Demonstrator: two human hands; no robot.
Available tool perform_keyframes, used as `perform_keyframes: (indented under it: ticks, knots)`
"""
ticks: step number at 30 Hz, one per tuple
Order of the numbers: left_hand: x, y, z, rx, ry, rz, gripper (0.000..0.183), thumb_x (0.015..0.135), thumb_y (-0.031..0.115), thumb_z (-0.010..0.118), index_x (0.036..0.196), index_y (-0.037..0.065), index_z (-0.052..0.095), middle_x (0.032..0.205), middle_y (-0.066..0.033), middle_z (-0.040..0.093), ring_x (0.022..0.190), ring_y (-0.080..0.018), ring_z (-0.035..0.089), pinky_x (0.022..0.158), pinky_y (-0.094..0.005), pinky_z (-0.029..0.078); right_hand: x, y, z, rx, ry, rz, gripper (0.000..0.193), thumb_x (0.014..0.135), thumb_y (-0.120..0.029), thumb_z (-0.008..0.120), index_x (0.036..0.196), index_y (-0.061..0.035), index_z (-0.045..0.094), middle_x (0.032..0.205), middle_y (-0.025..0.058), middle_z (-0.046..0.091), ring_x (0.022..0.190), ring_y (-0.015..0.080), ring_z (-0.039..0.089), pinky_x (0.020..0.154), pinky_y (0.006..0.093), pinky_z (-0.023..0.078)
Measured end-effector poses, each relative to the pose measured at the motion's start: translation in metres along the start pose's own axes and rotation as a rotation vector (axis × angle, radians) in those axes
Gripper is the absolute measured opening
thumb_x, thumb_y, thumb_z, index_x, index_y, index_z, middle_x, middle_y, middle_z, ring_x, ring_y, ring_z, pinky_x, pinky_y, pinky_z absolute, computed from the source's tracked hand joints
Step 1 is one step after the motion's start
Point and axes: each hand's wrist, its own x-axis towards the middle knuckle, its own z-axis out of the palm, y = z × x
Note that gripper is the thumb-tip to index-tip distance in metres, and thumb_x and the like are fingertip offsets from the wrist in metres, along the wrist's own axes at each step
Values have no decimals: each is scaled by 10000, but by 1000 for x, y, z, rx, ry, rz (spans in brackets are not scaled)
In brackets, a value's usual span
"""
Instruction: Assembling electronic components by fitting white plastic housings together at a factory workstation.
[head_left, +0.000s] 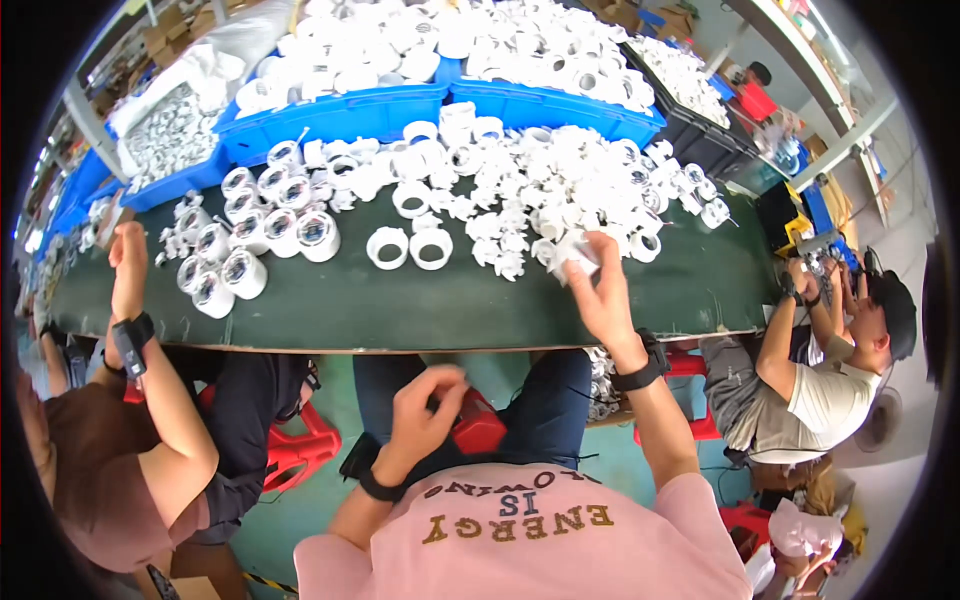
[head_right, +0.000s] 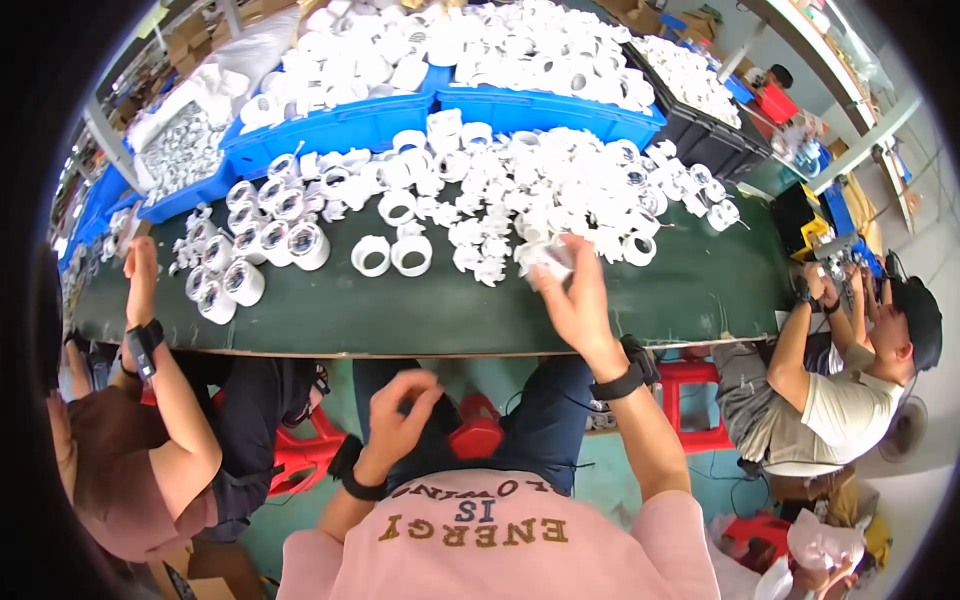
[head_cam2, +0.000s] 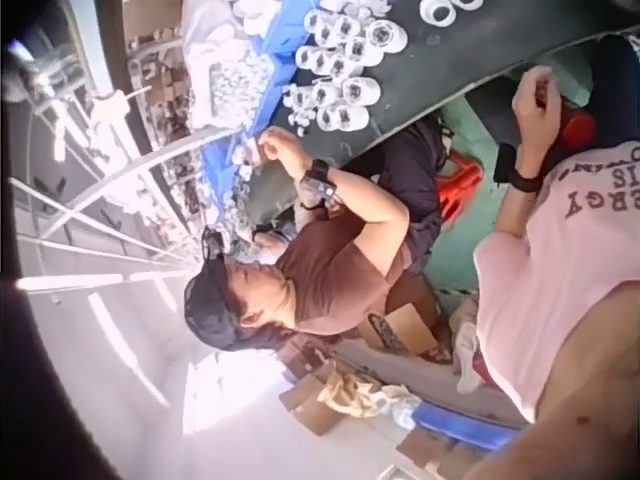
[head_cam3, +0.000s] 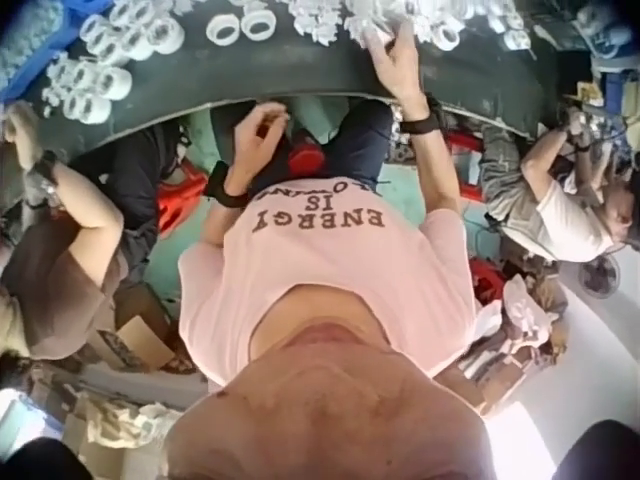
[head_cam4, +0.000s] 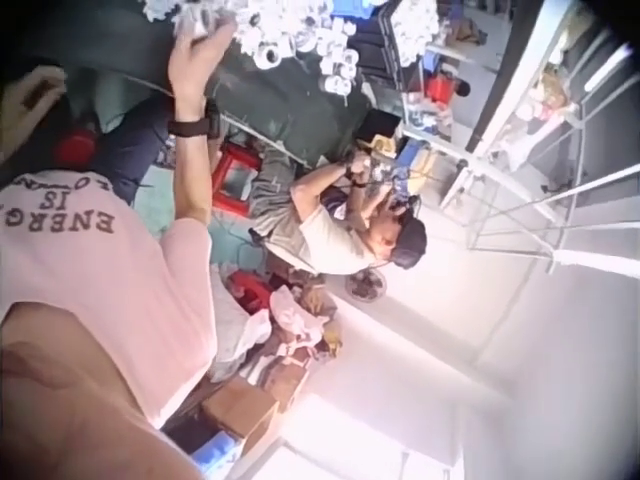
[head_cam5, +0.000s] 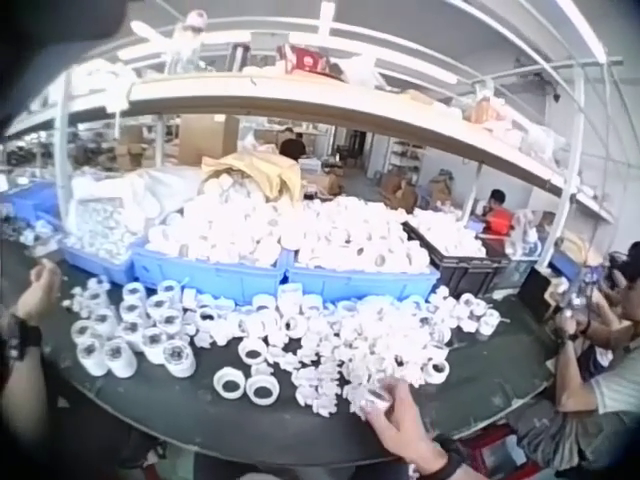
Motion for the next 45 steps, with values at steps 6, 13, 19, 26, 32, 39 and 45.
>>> perform_keyframes:
  ticks: [6,13,19,26,32,39,45]
  knots:
    - [62,40,6,-649,-172,-18,615,960,190,539,1467,26,231,1307,-110,470,1096,-178,542,948,-291,428,7,-101,28,-15,-545,-341,334,721,-264,776,911,-99,556,780,95,563,737,301,567,662,383,452]
    - [67,33,-28,-878,68,-367,481,1025,347,407,1335,-19,438,1154,-169,626,980,-246,657,751,-310,547,87,-102,51,-31,-816,-422,590,657,-430,831,1093,-117,584,883,93,618,861,313,609,736,390,476]
    - [54,18,-20,-623,177,-275,318,977,324,519,984,14,591,927,-111,681,791,-126,619,697,-259,485,187,19,125,-640,-296,-566,294,735,-118,718,1024,-146,676,1063,156,534,1074,345,537,858,428,491]
    - [48,40,-35,-463,357,-211,451,1033,375,340,1043,8,603,835,-49,607,708,-113,570,622,-254,458,147,7,89,253,-249,126,235,884,-263,688,818,-42,640,804,38,633,673,119,579,632,265,465]
    - [64,50,-22,-461,107,-98,485,1061,347,291,1330,19,527,849,18,561,693,-47,457,618,-196,373,55,-86,37,1047,-460,457,458,935,-280,576,1309,-55,435,930,30,578,674,85,515,577,214,400]
    - [78,73,-2,-411,67,-259,394,1020,377,377,1073,26,549,801,-8,557,638,-45,462,517,-198,338,-26,-98,16,837,-409,15,362,883,-73,635,1218,-24,507,1266,132,482,1078,194,540,919,328,458]
    - [73,85,14,-225,145,-5,412,1017,345,384,934,-7,581,758,-32,561,679,-103,484,624,-264,398,-47,-117,3,453,-243,-206,410,847,-69,661,1228,2,527,1247,168,512,1047,229,526,863,316,435]
